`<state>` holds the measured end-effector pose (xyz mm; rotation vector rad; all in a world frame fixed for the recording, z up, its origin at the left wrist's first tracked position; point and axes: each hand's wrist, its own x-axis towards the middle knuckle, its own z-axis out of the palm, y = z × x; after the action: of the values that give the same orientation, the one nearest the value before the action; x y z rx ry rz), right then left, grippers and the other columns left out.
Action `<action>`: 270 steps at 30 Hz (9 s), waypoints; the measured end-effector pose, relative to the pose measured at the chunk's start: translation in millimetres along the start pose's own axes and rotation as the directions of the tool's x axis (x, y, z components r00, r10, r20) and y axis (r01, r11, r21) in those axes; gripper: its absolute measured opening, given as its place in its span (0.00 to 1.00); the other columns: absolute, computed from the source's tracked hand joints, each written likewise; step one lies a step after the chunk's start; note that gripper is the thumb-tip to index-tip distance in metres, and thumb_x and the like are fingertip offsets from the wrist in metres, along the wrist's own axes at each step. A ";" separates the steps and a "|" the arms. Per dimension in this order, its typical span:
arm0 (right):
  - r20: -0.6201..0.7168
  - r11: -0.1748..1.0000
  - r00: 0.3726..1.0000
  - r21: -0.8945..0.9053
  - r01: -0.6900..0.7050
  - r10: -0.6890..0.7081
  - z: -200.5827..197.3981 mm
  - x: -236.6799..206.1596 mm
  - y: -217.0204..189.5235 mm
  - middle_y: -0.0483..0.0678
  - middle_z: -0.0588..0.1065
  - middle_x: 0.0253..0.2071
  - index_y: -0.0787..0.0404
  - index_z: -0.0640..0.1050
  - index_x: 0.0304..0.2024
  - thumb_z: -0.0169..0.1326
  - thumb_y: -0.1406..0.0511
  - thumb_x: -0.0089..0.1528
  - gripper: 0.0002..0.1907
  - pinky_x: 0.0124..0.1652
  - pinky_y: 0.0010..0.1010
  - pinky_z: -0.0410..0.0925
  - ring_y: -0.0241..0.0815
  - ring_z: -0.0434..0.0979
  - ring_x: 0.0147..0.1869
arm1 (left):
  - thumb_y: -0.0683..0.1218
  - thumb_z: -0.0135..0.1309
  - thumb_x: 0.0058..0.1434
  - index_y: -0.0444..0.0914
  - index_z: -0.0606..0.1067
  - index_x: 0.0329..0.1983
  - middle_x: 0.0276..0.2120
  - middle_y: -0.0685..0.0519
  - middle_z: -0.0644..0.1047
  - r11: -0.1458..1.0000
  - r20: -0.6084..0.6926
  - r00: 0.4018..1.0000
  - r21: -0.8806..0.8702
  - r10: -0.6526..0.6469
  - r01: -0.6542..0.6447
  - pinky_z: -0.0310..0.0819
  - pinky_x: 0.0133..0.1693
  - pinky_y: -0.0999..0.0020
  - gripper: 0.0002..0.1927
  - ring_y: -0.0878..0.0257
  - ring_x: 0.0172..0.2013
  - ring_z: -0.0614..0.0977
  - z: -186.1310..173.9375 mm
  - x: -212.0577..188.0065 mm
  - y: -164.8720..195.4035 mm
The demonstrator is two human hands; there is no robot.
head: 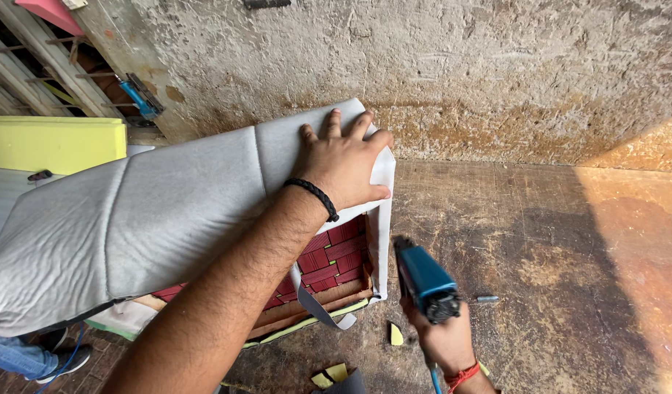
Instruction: The person staples a light-colored fabric cover onto a rectangular cushion frame using a pneumatic staple gun. They repeatedly pull the fabric taut, fold edges, and secure it along the sides and corners while adjusting the cushion's position.
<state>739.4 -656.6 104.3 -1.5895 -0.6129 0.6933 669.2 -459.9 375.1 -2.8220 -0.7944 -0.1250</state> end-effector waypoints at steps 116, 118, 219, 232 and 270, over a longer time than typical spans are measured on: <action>-0.072 0.910 0.925 -0.218 0.351 -0.374 386.9 -69.9 -203.4 0.59 0.80 0.46 0.62 0.76 0.64 0.44 0.50 0.70 0.29 0.51 0.38 0.73 0.50 0.82 0.49 | 0.40 0.50 0.60 0.46 0.84 0.46 0.47 0.58 0.85 0.877 -0.817 0.533 -0.405 -0.220 -0.259 0.64 0.58 0.67 0.16 0.68 0.53 0.84 79.5 -333.8 -297.0; -0.043 0.682 0.681 -0.074 0.728 -0.731 388.2 -56.4 -184.6 0.59 0.79 0.50 0.64 0.76 0.63 0.45 0.51 0.73 0.27 0.55 0.39 0.73 0.51 0.81 0.53 | 0.40 0.50 0.60 0.46 0.84 0.45 0.47 0.58 0.85 0.876 -0.810 0.550 -0.400 -0.201 -0.270 0.64 0.57 0.67 0.16 0.67 0.54 0.84 75.1 -337.0 -294.3; 0.267 0.754 0.820 -0.325 0.571 -0.506 270.1 -10.5 -28.7 0.51 0.82 0.24 0.63 0.82 0.37 0.69 0.63 0.48 0.17 0.29 0.33 0.74 0.41 0.85 0.26 | 0.42 0.73 0.37 0.36 0.49 0.73 0.70 0.36 0.58 1.000 -0.095 0.995 0.008 -0.005 0.005 0.58 0.67 0.51 0.62 0.35 0.67 0.64 30.9 -184.6 -358.1; 0.264 0.558 0.582 -0.169 0.813 -0.769 323.9 -30.3 -159.1 0.50 0.77 0.21 0.64 0.78 0.45 0.58 0.68 0.50 0.19 0.26 0.30 0.72 0.42 0.82 0.23 | 0.36 0.59 0.43 0.32 0.51 0.71 0.70 0.35 0.59 0.997 -0.224 0.974 0.072 0.035 -0.020 0.57 0.65 0.43 0.50 0.32 0.66 0.64 29.3 -218.4 -318.8; 0.146 0.193 0.943 -0.977 0.089 0.300 195.2 54.9 129.9 0.54 0.78 0.48 0.52 0.77 0.57 0.68 0.54 0.50 0.33 0.53 0.43 0.74 0.56 0.80 0.54 | 0.39 0.64 0.38 0.46 0.56 0.75 0.74 0.52 0.55 0.984 -0.132 0.990 0.175 0.045 -0.021 0.48 0.70 0.53 0.57 0.53 0.71 0.59 13.6 -307.3 -301.7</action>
<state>633.7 -501.2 -46.2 -2.8157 -1.4014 0.6690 249.8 -361.1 372.6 -2.6292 -0.6926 -0.2285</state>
